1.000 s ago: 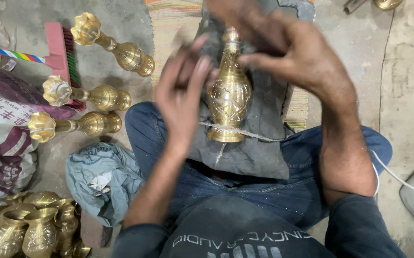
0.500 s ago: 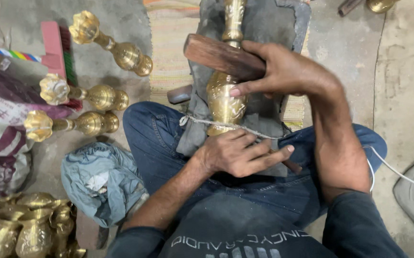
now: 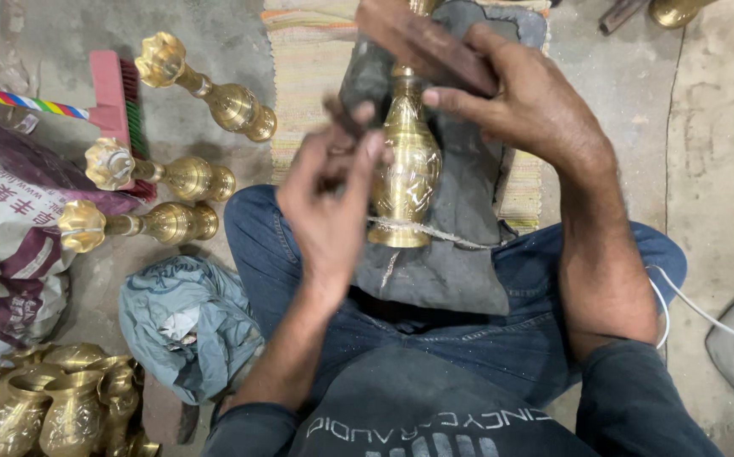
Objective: The person sits cross-legged on the floor with a brass vase lashed to a sandbag cushion on their lap. They hold a chisel against the vase's engraved surface and strike it with a wooden mallet, repositioning the chisel repeatedly to chase the decorative pattern, then set the mallet down and rest a hand on the vase.
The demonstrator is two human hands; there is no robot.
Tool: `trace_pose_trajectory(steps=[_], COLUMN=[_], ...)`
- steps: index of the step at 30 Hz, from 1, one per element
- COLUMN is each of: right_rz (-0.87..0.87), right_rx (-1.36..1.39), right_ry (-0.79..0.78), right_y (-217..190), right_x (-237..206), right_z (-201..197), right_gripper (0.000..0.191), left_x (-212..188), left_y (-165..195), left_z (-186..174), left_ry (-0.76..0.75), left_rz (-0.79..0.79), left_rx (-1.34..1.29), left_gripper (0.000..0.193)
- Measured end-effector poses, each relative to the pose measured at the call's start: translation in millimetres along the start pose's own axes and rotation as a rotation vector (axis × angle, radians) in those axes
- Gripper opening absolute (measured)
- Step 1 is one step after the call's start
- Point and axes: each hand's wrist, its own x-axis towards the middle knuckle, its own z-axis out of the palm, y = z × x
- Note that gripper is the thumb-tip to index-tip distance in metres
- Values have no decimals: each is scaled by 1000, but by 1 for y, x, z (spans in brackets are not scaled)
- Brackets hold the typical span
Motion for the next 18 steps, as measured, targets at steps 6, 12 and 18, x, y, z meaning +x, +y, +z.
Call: trace_pose_trajectory(steps=[6, 12, 18], right_rz=[111, -91, 57], right_rx=[55, -42, 176], right_ry=[-139, -204, -366], right_y=[-6, -4, -8], right_x=[-1, 4, 4], right_z=[13, 30, 12], right_gripper=[75, 83, 73], left_x=[7, -59, -53], left_y=[-15, -32, -31], left_z=[4, 20, 16], left_ry=[36, -13, -383], left_rz=[41, 570, 932], left_rx=[-164, 239, 434], left_gripper=[20, 29, 36])
